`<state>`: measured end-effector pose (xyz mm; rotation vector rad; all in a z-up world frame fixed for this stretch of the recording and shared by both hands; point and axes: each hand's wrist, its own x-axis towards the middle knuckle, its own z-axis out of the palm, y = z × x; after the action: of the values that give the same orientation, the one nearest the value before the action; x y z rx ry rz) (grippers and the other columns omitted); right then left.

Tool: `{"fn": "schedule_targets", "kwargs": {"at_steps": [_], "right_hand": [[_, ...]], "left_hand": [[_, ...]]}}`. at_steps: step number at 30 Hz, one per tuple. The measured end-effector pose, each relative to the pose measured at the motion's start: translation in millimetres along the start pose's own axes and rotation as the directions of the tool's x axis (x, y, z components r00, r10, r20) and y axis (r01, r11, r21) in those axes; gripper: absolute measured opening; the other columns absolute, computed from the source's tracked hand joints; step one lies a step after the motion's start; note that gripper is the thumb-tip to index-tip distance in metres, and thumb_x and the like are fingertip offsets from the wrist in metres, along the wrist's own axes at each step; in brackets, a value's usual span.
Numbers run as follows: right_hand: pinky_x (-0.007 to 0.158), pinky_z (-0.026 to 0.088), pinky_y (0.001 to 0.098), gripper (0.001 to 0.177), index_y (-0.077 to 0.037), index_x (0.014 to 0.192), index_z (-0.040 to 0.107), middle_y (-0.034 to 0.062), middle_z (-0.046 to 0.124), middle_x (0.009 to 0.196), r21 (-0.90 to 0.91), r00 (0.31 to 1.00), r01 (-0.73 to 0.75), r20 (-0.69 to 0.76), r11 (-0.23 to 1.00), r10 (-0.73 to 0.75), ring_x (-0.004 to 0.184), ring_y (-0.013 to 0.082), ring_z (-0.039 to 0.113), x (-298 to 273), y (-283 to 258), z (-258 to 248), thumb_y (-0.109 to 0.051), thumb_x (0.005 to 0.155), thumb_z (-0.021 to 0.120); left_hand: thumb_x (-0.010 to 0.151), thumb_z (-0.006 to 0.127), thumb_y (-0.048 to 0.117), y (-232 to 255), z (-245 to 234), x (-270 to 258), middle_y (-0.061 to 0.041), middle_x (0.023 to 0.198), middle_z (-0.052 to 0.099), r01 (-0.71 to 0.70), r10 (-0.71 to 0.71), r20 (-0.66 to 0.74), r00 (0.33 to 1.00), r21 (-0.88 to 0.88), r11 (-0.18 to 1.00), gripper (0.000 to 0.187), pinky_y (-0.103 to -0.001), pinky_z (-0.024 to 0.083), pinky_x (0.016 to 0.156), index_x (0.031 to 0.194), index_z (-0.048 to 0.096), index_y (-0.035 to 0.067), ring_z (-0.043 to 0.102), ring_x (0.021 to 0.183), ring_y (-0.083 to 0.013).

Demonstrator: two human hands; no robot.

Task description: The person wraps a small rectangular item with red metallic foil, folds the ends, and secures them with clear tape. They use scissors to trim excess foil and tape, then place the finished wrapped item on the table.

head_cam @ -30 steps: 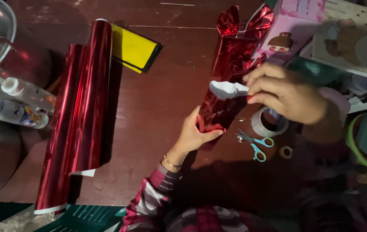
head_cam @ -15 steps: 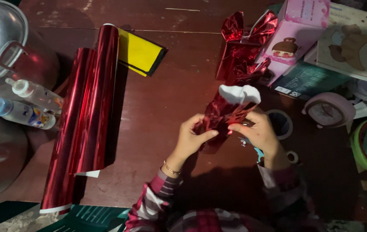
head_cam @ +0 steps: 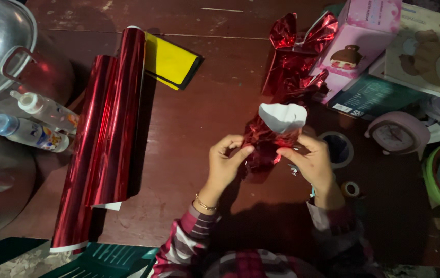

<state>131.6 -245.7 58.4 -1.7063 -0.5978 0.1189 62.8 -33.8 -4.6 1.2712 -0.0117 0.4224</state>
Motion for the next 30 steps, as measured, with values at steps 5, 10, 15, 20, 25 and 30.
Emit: {"fn": "schedule_targets", "kwargs": {"at_steps": [5,10,15,20,25,30], "right_hand": [[0.096,0.052,0.0297,0.035,0.002,0.112,0.073,0.0068,0.071,0.118,-0.090,0.985,0.148,0.105,0.985,-0.138,0.108,0.0140,0.066,2,1,-2,-0.006,0.080,0.084],[0.092,0.053,0.0277,0.033,0.001,0.114,0.072,0.0048,0.070,0.115,-0.075,0.996,0.077,0.060,0.994,-0.073,0.105,0.0123,0.067,-7,22,-5,-0.006,0.083,0.082],[0.091,0.055,0.0302,0.047,-0.002,0.127,0.062,0.0084,0.071,0.119,0.163,0.998,-0.052,0.046,0.985,0.045,0.106,0.0142,0.068,-7,20,-9,-0.002,0.083,0.080],[0.103,0.053,0.0344,0.057,-0.005,0.134,0.049,0.0107,0.056,0.140,0.100,0.891,0.418,0.148,0.903,-0.429,0.123,0.0171,0.062,10,-48,-43,-0.003,0.085,0.080],[0.090,0.052,0.0331,0.026,-0.007,0.103,0.071,0.0128,0.063,0.127,-0.400,0.757,0.627,0.514,0.669,-0.403,0.110,0.0243,0.064,41,-111,-67,-0.006,0.079,0.079],[0.089,0.051,0.0350,0.013,-0.007,0.089,0.074,0.0065,0.065,0.121,-0.468,0.746,0.635,0.578,0.614,-0.331,0.104,0.0238,0.064,52,-130,-69,-0.014,0.078,0.078]], "left_hand": [[0.097,0.078,-0.002,-5,8,-6,0.003,0.093,0.064,-0.072,0.064,-0.112,0.992,-0.060,0.996,0.012,-0.021,0.047,0.080,0.103,0.068,0.001,0.056,0.088,-0.0040],[0.087,0.081,0.003,11,11,-9,0.000,0.113,0.067,-0.029,0.032,0.053,0.998,-0.045,0.999,0.043,-0.027,0.052,0.096,0.124,0.058,0.004,0.062,0.106,-0.0095],[0.078,0.086,0.001,21,19,-7,-0.006,0.126,0.063,-0.019,0.020,0.268,0.963,-0.009,1.000,0.075,-0.034,0.050,0.110,0.142,0.048,0.005,0.060,0.121,-0.0161],[0.086,0.084,0.004,15,7,-2,-0.007,0.134,0.065,0.059,-0.058,0.263,0.963,0.004,0.998,0.067,-0.034,0.050,0.112,0.144,0.050,0.005,0.061,0.127,-0.0166],[0.079,0.088,0.005,11,12,-1,-0.007,0.139,0.058,-0.029,0.023,0.331,0.943,0.014,0.999,0.081,-0.036,0.045,0.117,0.148,0.047,0.005,0.056,0.134,-0.0176],[0.071,0.097,0.011,19,22,1,-0.009,0.140,0.064,-0.066,0.036,0.343,0.939,0.076,0.995,0.098,-0.036,0.052,0.114,0.152,0.043,0.007,0.063,0.129,-0.0187]]}}
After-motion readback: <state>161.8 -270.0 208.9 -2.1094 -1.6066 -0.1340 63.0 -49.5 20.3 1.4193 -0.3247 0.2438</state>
